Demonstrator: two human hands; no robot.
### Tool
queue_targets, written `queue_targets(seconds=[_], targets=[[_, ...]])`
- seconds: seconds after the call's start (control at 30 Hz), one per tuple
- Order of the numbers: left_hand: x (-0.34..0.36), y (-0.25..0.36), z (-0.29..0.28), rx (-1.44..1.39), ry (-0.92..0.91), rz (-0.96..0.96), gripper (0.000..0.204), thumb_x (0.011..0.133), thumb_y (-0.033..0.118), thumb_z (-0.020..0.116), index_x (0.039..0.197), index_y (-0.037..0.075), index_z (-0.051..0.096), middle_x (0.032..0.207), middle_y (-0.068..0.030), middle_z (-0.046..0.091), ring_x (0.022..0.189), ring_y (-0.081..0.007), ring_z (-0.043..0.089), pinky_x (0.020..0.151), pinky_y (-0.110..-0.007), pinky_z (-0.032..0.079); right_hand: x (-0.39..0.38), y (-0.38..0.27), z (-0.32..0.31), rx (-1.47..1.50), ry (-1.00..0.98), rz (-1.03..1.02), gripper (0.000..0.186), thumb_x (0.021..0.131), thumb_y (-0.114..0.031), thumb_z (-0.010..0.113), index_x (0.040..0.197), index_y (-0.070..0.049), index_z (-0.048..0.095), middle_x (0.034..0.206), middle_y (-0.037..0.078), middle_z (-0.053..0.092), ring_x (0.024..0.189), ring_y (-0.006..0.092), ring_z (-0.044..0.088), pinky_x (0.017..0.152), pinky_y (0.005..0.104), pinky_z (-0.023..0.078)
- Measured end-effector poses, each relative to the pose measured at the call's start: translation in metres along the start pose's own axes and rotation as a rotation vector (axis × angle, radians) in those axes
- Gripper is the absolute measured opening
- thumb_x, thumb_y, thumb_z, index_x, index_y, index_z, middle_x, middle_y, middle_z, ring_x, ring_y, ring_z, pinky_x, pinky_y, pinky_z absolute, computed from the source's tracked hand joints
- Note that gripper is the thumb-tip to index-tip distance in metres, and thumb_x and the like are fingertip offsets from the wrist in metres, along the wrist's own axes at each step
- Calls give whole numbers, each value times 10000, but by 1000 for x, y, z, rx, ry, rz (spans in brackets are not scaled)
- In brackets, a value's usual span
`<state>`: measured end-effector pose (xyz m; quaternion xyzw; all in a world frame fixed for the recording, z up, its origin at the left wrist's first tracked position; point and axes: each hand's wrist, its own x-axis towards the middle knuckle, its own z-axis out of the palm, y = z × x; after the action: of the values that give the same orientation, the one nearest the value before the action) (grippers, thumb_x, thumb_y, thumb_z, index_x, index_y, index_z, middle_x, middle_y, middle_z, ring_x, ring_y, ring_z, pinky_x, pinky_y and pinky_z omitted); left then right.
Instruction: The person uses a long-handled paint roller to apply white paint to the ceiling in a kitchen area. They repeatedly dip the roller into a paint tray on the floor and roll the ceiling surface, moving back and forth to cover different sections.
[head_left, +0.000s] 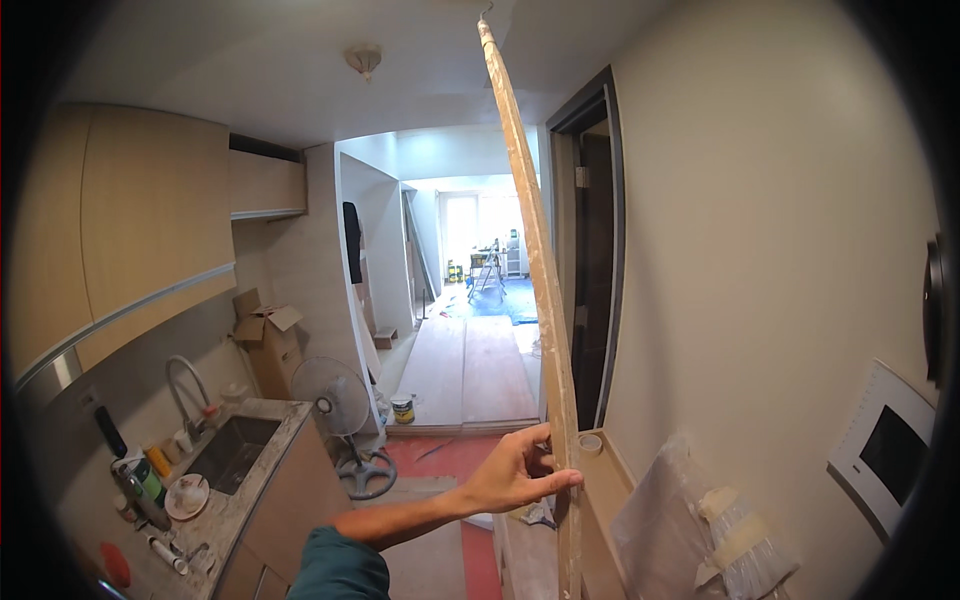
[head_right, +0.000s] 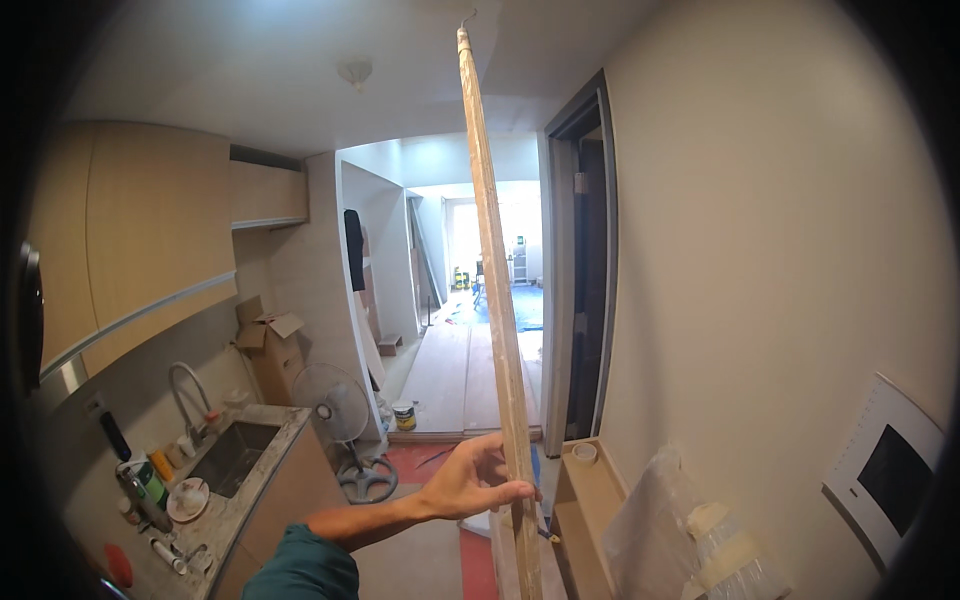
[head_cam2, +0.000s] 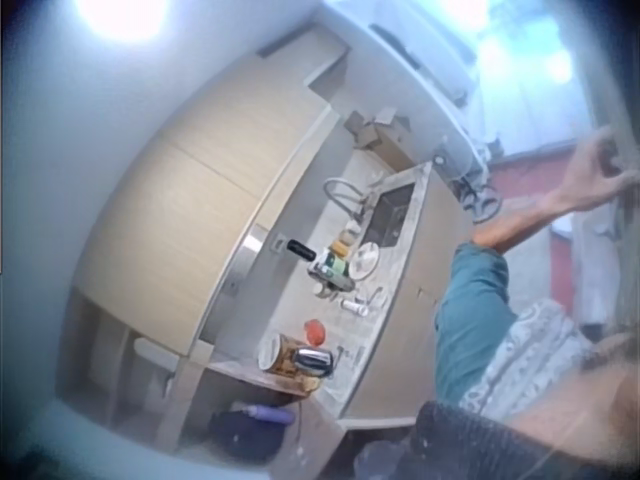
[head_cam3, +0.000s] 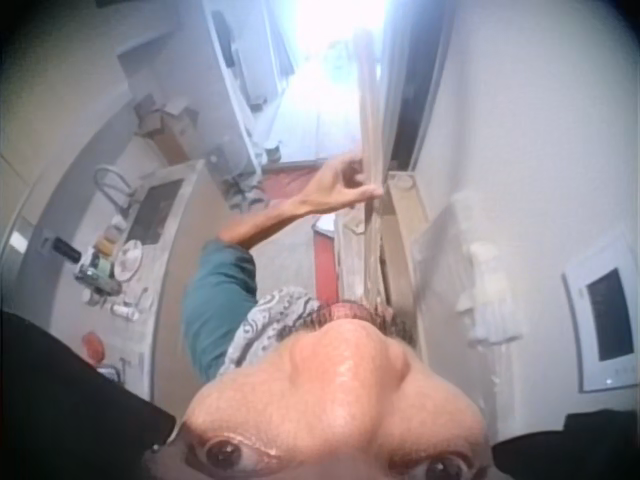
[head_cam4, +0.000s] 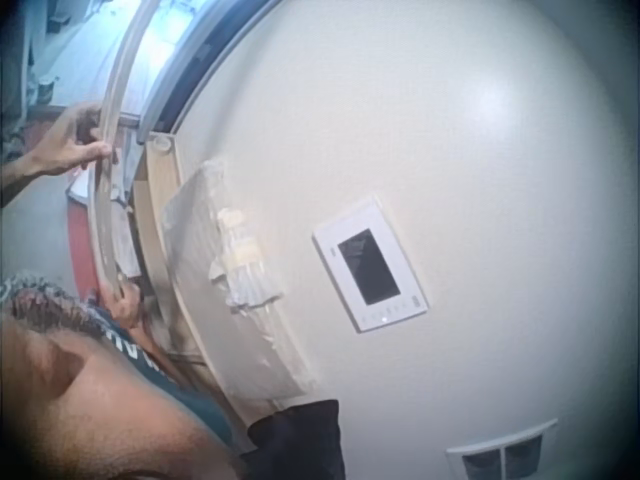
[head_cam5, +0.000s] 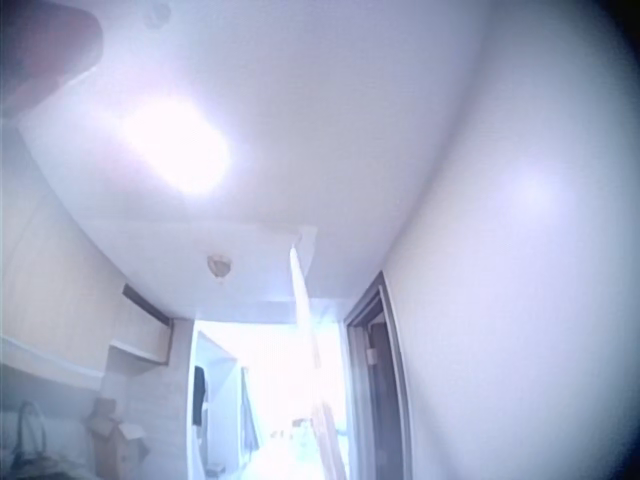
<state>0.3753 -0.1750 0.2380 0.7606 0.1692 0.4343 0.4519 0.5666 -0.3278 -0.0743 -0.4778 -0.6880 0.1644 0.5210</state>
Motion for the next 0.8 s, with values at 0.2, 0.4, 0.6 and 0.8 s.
queue_targets(seconds=[0.2, 0.4, 0.6, 0.8], targets=[[-10, 3, 14, 67, 5, -4, 452, 926, 153, 719, 1299, -9, 521, 1055, -69, 700, 852, -69, 645, 645, -209, 527, 15, -62, -41, 182, -51, 180, 308, 915, -236, 663, 1089, 18, 671, 942, 241, 688, 806, 393, 663, 720, 434, 519], [5, -12, 5, 22, 77, -73, 375, 943, 209, 704, 1222, 22, 538, 951, -25, 692, 724, -38, 620, 488, -200, 459, 16, -49, -43, 190, 39, 135, 315, 902, -264, 670, 1058, 9, 671, 865, 205, 676, 727, 348, 639, 654, 404, 504], [16, -14, 36, -5, 74, -14, 363, 945, 229, 704, 1179, 6, 539, 951, -45, 681, 797, -58, 640, 506, -204, 466, 13, -46, -54, 197, 133, 87, 324, 889, -292, 677, 1028, 0, 670, 788, 170, 664, 648, 304, 615, 588, 374, 488], [31, 0, 58, 20, 73, 24, 382, 941, 255, 710, 1166, -1, 538, 900, -49, 676, 770, -70, 648, 500, -207, 466, 15, -36, -70, 292, 227, 59, 335, 876, -320, 684, 997, -9, 670, 710, 135, 652, 570, 259, 590, 522, 345, 473]])
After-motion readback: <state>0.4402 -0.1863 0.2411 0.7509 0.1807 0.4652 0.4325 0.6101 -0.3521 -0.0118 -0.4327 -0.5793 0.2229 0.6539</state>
